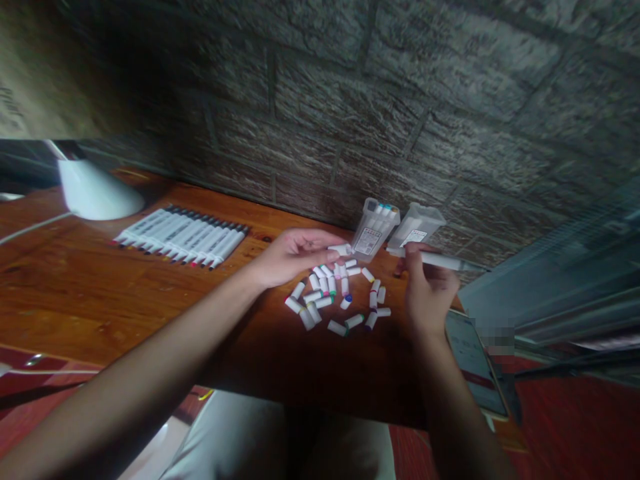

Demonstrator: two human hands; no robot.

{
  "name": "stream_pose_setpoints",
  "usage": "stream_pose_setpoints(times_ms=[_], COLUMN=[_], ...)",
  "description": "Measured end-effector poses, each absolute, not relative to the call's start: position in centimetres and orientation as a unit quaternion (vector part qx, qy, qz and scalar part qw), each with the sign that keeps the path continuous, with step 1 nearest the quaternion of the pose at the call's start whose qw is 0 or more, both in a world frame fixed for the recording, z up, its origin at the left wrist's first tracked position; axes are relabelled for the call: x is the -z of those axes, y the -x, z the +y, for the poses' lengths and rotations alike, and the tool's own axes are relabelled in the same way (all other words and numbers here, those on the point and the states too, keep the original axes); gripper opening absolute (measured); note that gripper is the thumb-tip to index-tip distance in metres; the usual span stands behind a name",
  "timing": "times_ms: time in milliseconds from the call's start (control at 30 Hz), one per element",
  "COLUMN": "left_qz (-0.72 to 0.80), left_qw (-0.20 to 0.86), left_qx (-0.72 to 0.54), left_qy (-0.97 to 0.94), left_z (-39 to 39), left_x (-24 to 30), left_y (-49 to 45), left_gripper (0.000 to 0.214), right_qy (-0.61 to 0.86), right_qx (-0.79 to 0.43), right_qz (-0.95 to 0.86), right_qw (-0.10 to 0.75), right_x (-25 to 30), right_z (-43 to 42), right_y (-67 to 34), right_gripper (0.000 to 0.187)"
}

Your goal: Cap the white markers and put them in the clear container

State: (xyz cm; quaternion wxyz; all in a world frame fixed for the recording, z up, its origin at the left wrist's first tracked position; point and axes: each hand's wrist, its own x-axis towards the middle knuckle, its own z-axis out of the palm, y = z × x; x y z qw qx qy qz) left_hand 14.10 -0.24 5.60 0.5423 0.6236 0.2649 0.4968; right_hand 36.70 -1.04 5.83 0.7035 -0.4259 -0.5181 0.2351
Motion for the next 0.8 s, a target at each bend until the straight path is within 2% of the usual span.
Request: stream_pose_setpoints(times_ms=[333,800], left_qz=[0.259,0.269], left_qw=[0.561,0.567], left_qx=[-0.494,-0.477], left_qy=[-0.611,-0.616], left_z=[-0.38,-0.43], left_x=[-5.65,-5.58], left_y=[-14.23,-14.43], left_gripper=[0.029,0.025], right_qy=[0.395,0.372], right_qx=[-0.302,-0.327], right_qz=[-0.482,-0.499], right_qw=[0.721,0.711], right_x=[-5.64,-5.30], right_z=[-0.66,-0.42], right_y=[-36.82,-36.68], right_gripper=[0.022,0.022])
